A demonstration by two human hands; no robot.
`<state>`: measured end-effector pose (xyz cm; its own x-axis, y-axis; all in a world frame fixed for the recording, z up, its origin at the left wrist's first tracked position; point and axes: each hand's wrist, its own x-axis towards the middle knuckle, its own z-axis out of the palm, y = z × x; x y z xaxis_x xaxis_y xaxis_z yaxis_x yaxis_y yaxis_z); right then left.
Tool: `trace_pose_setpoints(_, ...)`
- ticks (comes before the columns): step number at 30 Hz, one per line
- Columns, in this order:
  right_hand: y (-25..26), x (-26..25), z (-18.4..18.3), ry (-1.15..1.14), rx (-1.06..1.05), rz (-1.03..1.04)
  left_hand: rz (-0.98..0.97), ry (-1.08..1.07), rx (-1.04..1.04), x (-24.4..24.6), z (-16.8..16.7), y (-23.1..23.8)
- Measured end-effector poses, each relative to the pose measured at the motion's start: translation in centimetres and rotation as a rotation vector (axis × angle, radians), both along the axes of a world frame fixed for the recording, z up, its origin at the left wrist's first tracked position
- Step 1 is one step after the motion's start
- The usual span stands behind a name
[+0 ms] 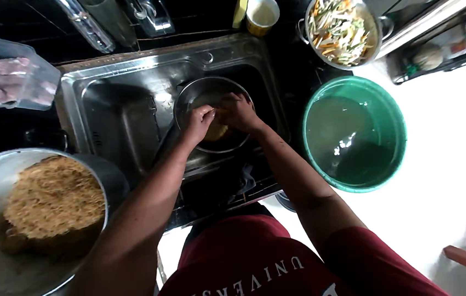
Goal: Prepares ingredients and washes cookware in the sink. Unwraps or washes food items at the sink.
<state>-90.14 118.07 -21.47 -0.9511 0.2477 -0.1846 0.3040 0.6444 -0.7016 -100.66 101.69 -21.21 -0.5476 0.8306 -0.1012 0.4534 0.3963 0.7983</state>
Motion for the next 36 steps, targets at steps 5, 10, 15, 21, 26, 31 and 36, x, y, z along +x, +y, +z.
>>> trace_pose_setpoints(5,0.4,0.8,0.9,0.167,-0.455,-0.087,-0.142,-0.023,-0.321,-1.9,-0.2,-1.3)
trace_pose_setpoints(10,0.5,0.1,1.0,0.138,-0.464,-0.107,-0.137,0.074,-0.446,-1.7,0.2,-1.4)
trace_pose_setpoints(15,-0.5,-0.1,0.0,-0.247,0.040,0.053,0.183,-0.197,-0.054,-1.4,-0.2,-0.4)
trace_pose_setpoints(21,1.1,-0.9,-0.3,-0.062,-0.188,-0.246,0.160,-0.195,-0.203,-2.0,-0.4,0.0)
trace_pose_setpoints(26,1.7,-1.4,-0.7,-0.084,-0.212,-0.334,0.259,-0.004,-0.421,-2.7,0.0,-0.4)
trace_pose_setpoints(31,1.1,-1.2,0.3,-0.005,-0.320,-0.323,0.493,-0.189,-0.306,-1.3,1.6,0.7)
trace_pose_setpoints(36,0.4,-1.4,0.0,-0.141,-0.189,-0.115,0.563,-0.609,0.011,-0.8,3.9,2.0)
